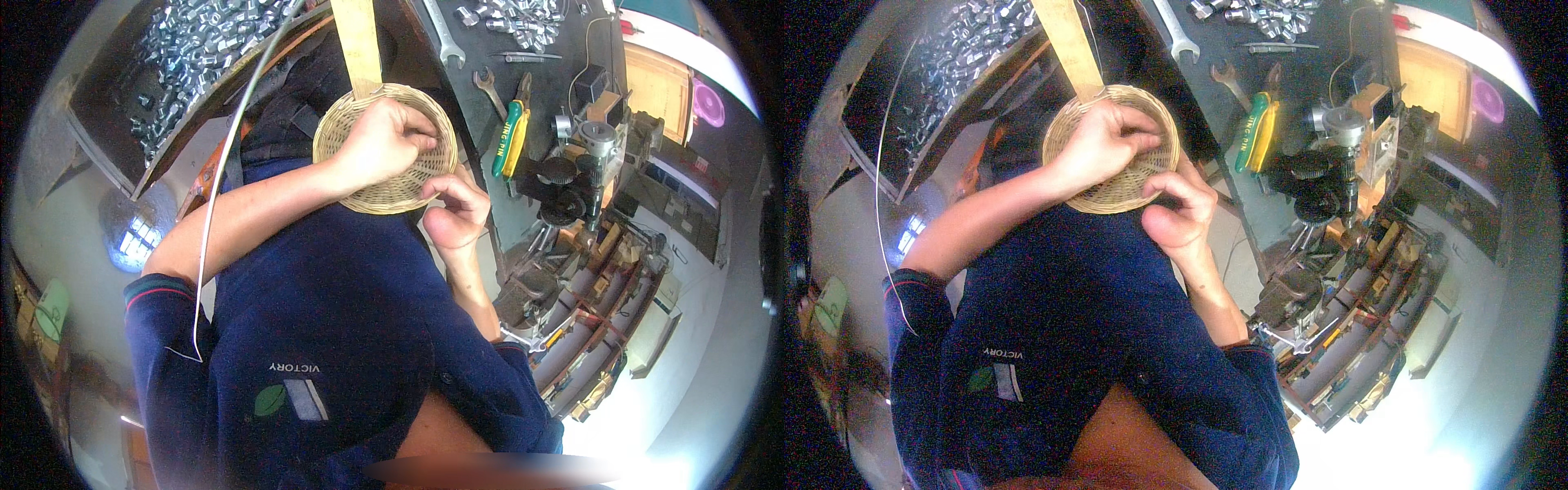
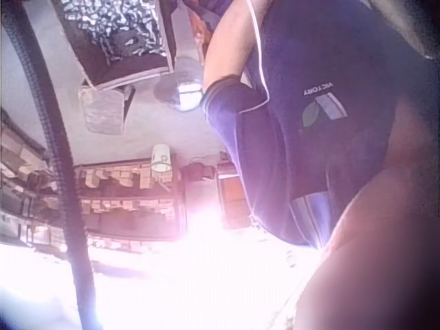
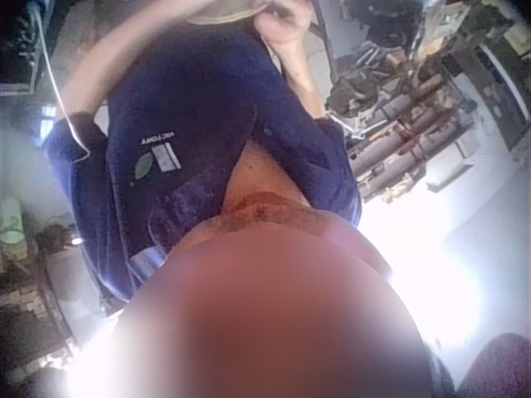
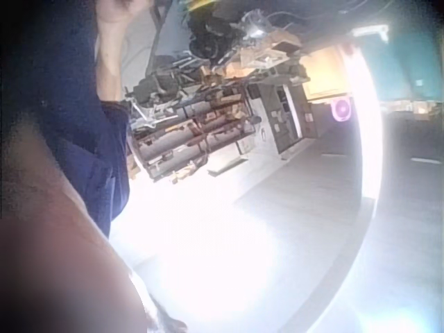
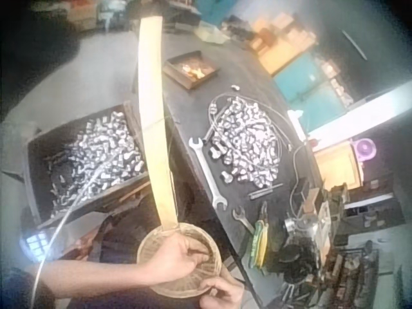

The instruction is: The person weaves a small basket using a thin strip of material and a wire frame. They repeatedly insert the strip through the frame, pull it tight, and trim excess with pliers. The basket gradually takes shape as the weaving progresses.

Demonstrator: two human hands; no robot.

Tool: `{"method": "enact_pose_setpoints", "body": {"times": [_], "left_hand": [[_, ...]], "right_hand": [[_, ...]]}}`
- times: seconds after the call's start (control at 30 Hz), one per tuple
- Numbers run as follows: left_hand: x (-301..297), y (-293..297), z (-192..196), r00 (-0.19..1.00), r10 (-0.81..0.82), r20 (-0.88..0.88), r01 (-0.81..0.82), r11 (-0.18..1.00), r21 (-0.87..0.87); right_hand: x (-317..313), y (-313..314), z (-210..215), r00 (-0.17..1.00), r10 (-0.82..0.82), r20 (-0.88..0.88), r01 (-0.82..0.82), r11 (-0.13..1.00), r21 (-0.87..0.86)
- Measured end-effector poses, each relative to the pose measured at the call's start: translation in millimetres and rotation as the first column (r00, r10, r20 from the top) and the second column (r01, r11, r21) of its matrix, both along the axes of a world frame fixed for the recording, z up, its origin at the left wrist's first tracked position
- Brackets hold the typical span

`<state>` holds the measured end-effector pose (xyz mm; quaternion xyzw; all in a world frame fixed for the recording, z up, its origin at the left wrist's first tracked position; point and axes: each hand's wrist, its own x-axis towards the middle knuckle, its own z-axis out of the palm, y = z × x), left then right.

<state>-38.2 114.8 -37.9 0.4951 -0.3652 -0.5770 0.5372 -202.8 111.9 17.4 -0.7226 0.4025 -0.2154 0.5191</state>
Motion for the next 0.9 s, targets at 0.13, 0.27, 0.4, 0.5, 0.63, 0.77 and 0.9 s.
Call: {"method": "enact_pose_setpoints", "body": {"times": [0.13,0.27,0.4,0.5,0.63,0.77,0.9], "left_hand": [[-4,-1,-3,1.000,0.018,-0.004,-0.018,1.000,-0.018],[2,1,5,0.979,-0.006,-0.204,0.014,0.999,0.040],[6,2,10,0.968,-0.026,-0.249,0.052,0.994,0.095],[1,0,3,1.000,-0.011,-0.019,0.010,0.999,-0.044],[-4,0,-2,1.000,-0.004,0.001,0.004,1.000,-0.019],[1,1,1,0.999,-0.017,-0.027,0.017,1.000,-0.002],[-3,0,-6,0.999,-0.010,-0.037,0.010,1.000,0.009]], "right_hand": [[-1,0,2,0.998,0.010,-0.055,-0.010,1.000,-0.001],[2,-1,1,0.999,0.016,-0.029,-0.017,0.999,-0.040],[2,-4,0,0.999,0.050,0.000,-0.050,0.997,-0.057],[-1,-2,-1,0.999,0.029,-0.032,-0.030,0.998,-0.050],[1,3,0,0.996,-0.031,-0.079,0.029,0.999,-0.034],[2,2,0,0.999,-0.034,-0.042,0.033,0.999,-0.024],[1,3,0,0.999,-0.037,-0.025,0.037,0.999,-0.001]]}}
